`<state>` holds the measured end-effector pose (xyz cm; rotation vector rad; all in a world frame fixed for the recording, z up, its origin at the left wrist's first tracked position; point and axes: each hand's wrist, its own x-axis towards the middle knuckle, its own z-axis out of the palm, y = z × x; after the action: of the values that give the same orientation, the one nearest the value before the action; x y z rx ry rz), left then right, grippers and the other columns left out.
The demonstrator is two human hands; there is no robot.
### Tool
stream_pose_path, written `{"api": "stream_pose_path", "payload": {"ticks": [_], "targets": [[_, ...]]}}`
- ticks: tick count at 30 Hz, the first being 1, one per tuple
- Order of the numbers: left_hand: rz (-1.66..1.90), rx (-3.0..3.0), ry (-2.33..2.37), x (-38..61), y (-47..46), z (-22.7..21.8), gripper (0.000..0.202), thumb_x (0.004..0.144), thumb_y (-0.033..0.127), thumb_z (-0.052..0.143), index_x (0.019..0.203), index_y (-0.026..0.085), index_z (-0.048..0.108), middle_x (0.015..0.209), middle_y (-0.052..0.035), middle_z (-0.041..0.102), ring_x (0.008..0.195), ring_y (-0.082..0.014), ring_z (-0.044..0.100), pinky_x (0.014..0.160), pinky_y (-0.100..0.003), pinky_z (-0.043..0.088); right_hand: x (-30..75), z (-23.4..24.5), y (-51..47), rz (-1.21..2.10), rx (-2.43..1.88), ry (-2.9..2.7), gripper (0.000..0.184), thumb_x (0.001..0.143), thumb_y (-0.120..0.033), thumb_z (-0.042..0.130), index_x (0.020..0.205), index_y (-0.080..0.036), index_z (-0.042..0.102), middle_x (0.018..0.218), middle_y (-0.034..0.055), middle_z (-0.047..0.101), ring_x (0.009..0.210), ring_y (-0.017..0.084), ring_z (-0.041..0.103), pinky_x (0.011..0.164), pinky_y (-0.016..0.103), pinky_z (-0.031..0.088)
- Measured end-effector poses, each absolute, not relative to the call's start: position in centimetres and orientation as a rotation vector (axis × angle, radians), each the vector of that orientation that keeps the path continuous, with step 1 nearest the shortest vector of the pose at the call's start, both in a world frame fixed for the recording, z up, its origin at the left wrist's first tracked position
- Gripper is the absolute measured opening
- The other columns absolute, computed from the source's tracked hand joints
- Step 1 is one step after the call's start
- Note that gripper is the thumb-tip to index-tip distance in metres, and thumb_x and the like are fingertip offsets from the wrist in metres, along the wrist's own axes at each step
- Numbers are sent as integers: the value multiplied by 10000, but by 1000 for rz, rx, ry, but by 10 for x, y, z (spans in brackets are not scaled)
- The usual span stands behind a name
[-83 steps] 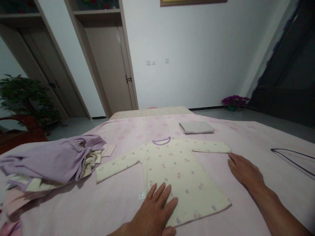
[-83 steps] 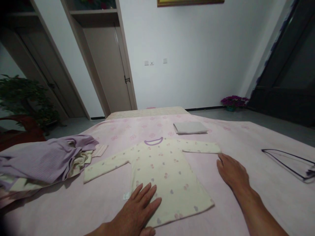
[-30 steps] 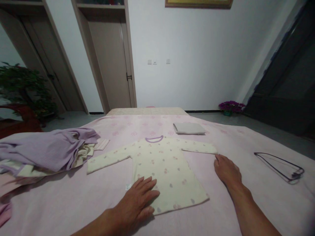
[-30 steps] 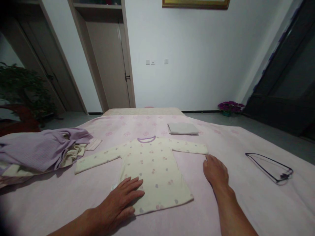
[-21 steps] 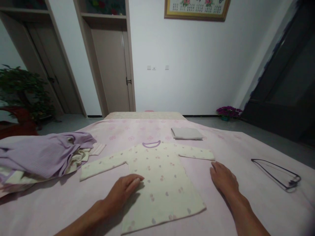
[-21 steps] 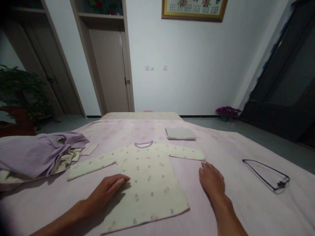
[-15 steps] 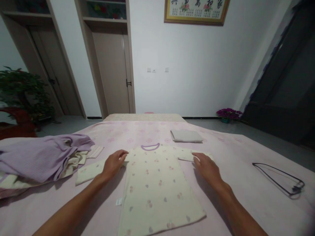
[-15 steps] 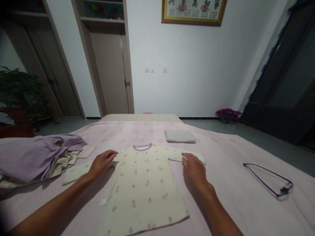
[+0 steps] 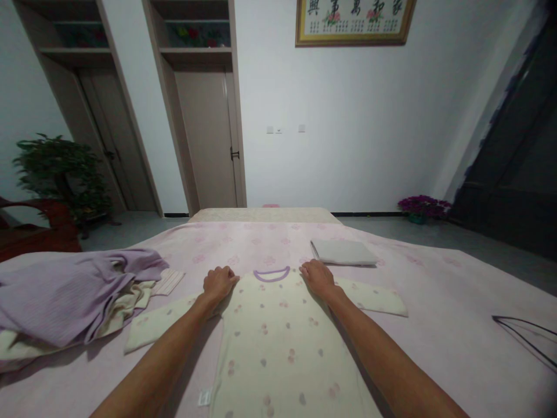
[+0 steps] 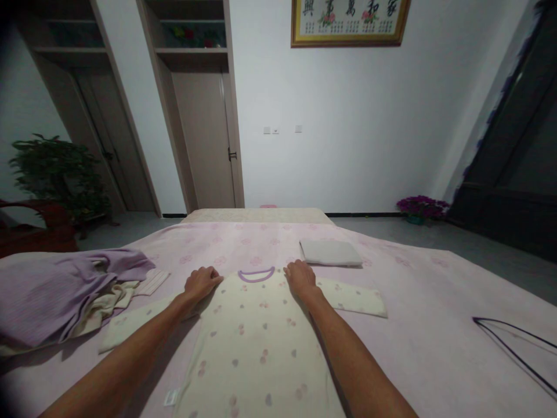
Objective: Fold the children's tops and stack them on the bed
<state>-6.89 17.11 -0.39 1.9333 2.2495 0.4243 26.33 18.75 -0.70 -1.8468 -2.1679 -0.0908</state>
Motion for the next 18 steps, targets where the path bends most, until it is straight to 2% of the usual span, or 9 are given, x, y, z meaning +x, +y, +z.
{"api": "stream_pose_path", "payload": {"ticks": [3,7,13,18], "targets": [[413,1942,2214,-68,175,-2,205,856,405,592,900,221,670,1036,-76,729,966,-249,643,732,-296,430,265,-13,198,-97,-1843,-2150,242,970,-362,531,960,-191,701,1017,93,675,973,220,596,804,293,378],[418,1963,2151,-68,179,-4,180,912,376,521,933,222,612,993,-42,729,885,-203,644,688,-269,405,268,-18,205,-96,-1791,-2156,182,938,-357,581,911,-206,680,953,52,681,933,200,586,799,284,362],[446,2038,2122,-68,189,-8,174,973,370,443,986,224,537,971,-38,706,846,-183,628,666,-263,373,270,-22,207,-125,-1755,-2134,154,975,-330,524,965,-214,626,1008,43,663,934,177,572,804,269,356],[424,2100,2162,-59,208,-2,175,987,355,431,1022,218,532,1001,-56,705,867,-200,635,676,-276,384,275,-19,217,-154,-1846,-2086,192,992,-345,487,991,-208,622,1042,66,657,949,196,579,770,284,371]]}}
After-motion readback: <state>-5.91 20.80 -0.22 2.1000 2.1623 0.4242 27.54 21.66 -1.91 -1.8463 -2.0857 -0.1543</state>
